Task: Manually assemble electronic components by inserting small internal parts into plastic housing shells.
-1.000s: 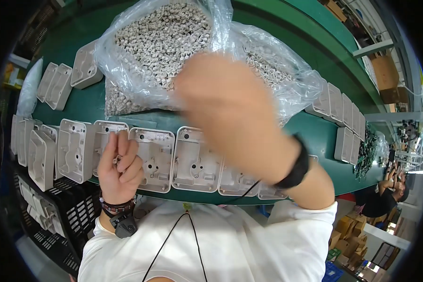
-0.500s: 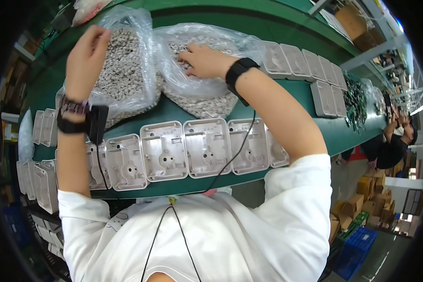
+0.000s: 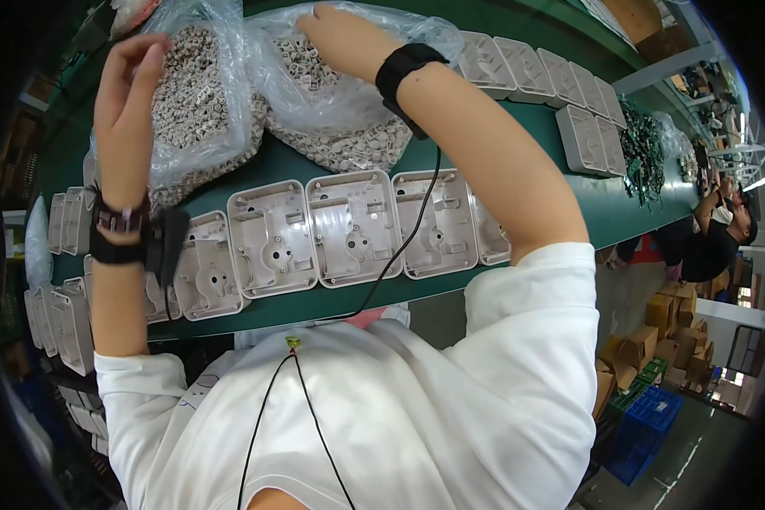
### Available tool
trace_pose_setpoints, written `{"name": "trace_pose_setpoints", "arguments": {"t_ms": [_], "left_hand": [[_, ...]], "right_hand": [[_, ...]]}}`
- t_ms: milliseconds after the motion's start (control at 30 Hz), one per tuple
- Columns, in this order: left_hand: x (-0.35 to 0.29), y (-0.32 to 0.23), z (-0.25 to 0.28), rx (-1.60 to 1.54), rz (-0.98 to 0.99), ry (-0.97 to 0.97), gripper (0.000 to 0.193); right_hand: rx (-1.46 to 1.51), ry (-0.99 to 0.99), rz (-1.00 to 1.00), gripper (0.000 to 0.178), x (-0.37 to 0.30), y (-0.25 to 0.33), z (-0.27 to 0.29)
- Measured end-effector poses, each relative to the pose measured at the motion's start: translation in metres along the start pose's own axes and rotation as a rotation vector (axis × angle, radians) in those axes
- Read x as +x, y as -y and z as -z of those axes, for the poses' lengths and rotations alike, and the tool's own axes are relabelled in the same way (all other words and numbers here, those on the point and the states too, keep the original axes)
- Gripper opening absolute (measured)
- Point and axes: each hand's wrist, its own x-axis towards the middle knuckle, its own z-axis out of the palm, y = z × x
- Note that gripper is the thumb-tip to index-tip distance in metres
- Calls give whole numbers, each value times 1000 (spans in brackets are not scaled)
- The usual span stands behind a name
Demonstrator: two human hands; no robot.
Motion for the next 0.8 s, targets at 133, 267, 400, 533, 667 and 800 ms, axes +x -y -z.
{"name": "trace_pose_setpoints", "arguments": {"t_ms": [133, 267, 400, 533, 667, 800], "left_hand": [[-33, -25, -14, -1164, 851, 35, 36], [-55, -62, -26, -1525, 1277, 99, 37], [-88, -100, -58, -1809, 1451, 85, 40], [-109, -111, -88, -1877, 1511, 206, 35], [-115, -114, -113, -1947, 1566, 246, 32], [-122, -113, -130, -2185, 1602, 273, 29]], "right_hand": [[236, -214, -8, 9, -7, 29, 48], [380, -218, 110, 17, -52, 120, 90], [97, -198, 131, 22, -109, 154, 89], [22, -100, 99, 22, -148, 153, 97], [41, -206, 70, 26, -173, 140, 92], [116, -382, 17, 28, -186, 130, 90]]}}
